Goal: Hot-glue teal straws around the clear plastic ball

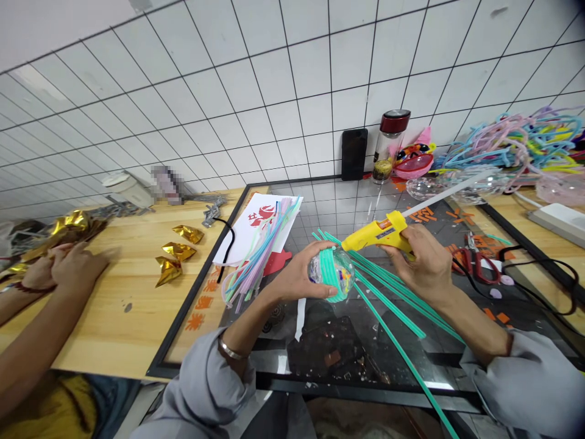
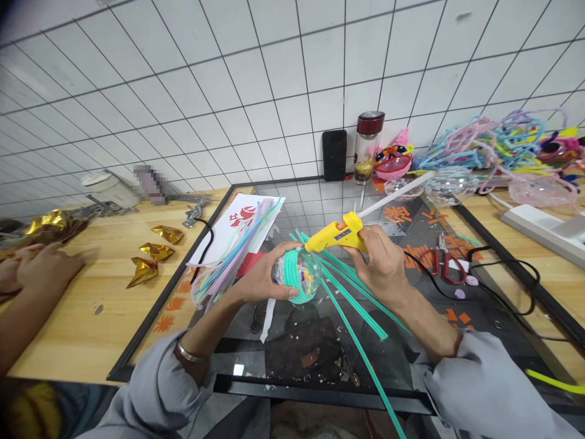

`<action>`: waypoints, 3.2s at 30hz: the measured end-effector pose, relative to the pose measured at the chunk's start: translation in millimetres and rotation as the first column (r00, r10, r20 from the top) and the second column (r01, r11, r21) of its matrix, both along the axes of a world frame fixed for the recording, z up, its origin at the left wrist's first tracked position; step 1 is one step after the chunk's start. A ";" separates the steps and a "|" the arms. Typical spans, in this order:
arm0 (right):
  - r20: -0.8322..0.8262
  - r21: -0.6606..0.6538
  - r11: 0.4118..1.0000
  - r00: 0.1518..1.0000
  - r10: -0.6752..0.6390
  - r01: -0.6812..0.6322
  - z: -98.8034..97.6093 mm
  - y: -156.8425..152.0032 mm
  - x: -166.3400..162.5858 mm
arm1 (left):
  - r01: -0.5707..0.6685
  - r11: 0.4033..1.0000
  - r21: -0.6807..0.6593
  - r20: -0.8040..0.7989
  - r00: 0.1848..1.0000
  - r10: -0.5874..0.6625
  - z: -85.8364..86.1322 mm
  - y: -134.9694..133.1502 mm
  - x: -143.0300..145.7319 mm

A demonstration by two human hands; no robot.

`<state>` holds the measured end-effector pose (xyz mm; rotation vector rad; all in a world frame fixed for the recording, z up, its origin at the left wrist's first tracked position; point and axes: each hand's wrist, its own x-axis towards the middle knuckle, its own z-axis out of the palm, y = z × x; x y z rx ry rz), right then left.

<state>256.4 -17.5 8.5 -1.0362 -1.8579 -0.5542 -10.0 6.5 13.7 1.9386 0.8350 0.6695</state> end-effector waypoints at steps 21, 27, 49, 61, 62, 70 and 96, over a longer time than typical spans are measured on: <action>0.036 0.002 0.999 0.999 -0.035 0.035 -2.4 0.0 0.1 | -0.008 1.000 0.005 -0.009 1.000 0.008 0.7 -1.1 -0.5; 0.038 -0.031 0.998 0.998 -0.051 0.052 -4.0 -0.2 0.9 | -0.010 1.000 -0.003 -0.006 1.000 0.010 0.9 -1.3 -0.3; 0.056 -0.064 0.996 0.996 -0.065 0.068 -7.1 0.9 4.8 | -0.010 1.000 -0.011 -0.025 1.000 0.009 2.9 -1.7 0.2; -0.061 -0.115 0.993 0.998 -0.031 0.024 -9.0 3.2 3.6 | 0.000 1.000 -0.016 -0.012 1.000 0.000 2.3 -0.4 -0.2; -0.077 -0.137 0.990 0.997 -0.031 0.021 -8.8 3.3 4.3 | -0.001 1.000 -0.026 -0.009 1.000 0.001 2.1 -0.2 -0.3; -0.264 -0.477 0.876 0.938 -0.222 0.073 -10.4 11.4 15.1 | -0.014 0.999 -0.044 -0.021 1.000 0.013 3.3 -0.7 -0.7; 0.094 -0.286 0.822 0.868 -0.489 0.493 -53.3 49.1 35.2 | -0.049 0.996 -0.074 -0.046 0.998 0.046 6.6 -4.9 0.5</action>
